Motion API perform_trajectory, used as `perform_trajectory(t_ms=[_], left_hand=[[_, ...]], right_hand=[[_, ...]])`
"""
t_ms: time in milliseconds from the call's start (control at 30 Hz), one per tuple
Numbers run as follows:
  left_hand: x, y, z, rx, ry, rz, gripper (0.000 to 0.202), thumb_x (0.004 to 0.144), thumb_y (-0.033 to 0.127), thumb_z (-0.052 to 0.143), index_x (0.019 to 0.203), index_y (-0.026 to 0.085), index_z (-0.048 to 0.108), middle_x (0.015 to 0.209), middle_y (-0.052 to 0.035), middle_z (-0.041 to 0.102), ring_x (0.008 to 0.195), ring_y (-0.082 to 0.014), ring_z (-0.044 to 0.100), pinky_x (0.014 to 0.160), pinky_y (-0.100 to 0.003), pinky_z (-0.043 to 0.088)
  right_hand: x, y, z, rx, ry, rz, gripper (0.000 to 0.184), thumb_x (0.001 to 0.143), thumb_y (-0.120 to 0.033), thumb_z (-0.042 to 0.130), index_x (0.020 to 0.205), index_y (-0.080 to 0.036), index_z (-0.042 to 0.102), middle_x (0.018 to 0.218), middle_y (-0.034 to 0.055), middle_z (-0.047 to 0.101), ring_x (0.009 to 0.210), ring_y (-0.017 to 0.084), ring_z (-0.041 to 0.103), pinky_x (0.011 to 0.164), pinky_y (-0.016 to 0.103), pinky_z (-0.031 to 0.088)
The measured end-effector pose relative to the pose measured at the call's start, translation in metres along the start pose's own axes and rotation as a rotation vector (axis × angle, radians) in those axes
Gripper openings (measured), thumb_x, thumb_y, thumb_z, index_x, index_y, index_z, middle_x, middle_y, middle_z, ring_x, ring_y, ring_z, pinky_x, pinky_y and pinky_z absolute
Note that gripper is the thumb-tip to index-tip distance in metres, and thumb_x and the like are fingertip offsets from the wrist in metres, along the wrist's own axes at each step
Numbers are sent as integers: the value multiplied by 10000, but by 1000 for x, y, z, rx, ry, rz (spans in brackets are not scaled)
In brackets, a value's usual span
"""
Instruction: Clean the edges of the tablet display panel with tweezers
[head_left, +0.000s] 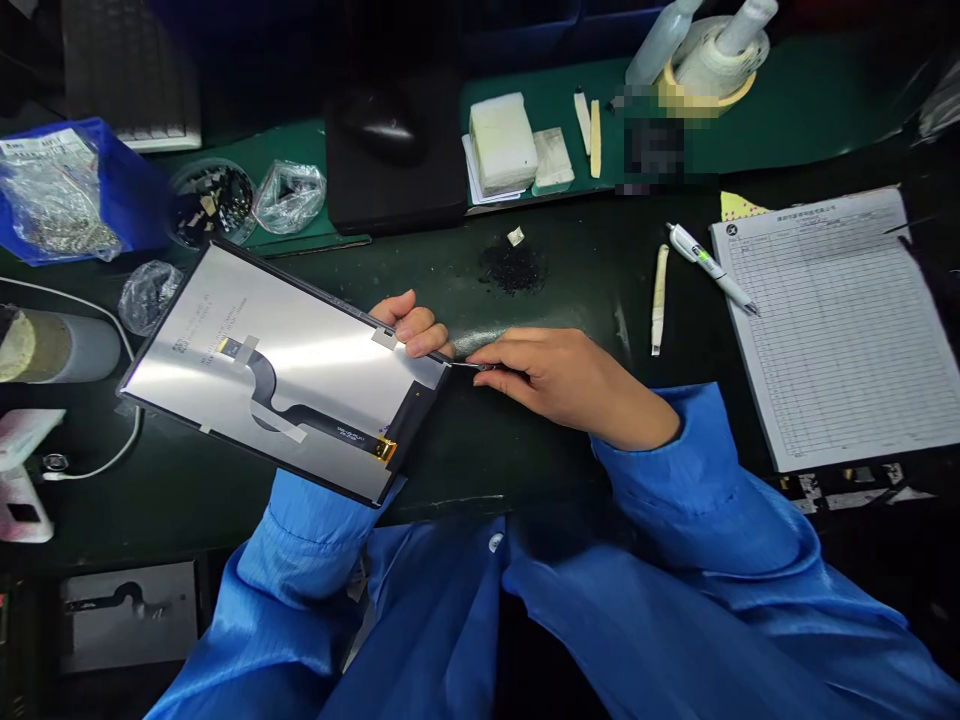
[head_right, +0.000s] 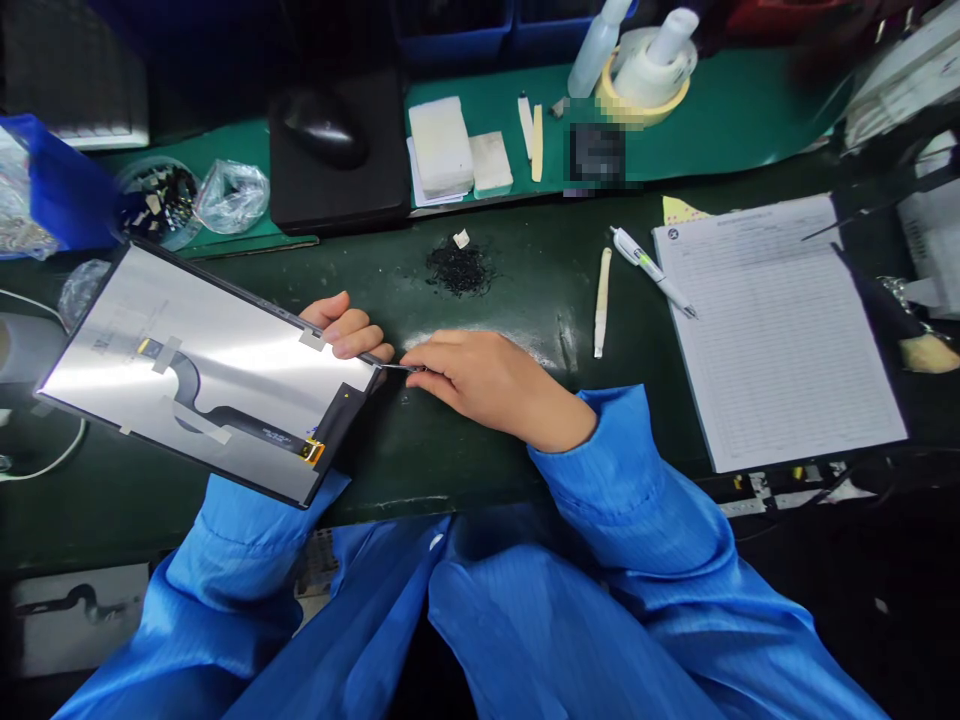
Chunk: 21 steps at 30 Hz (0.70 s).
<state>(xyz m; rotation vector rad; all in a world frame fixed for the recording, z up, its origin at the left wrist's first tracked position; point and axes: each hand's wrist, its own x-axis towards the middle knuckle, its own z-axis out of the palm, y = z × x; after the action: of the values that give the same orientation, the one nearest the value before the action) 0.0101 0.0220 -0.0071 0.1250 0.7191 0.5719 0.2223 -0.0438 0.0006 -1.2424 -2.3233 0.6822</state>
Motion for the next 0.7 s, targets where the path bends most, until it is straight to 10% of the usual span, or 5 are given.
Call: perform_trajectory(t_ms=[700], left_hand=[[-15,-18,7,-343,-110,315,458,1101,288,338,654,214,267,580,24,364,528,-108,441,566,-249,432]], right_hand=[[6,-11,24,396,238,220,174,1017,-297,599,1042,-234,760,856,-4,773,748,158,706,709,279,527]])
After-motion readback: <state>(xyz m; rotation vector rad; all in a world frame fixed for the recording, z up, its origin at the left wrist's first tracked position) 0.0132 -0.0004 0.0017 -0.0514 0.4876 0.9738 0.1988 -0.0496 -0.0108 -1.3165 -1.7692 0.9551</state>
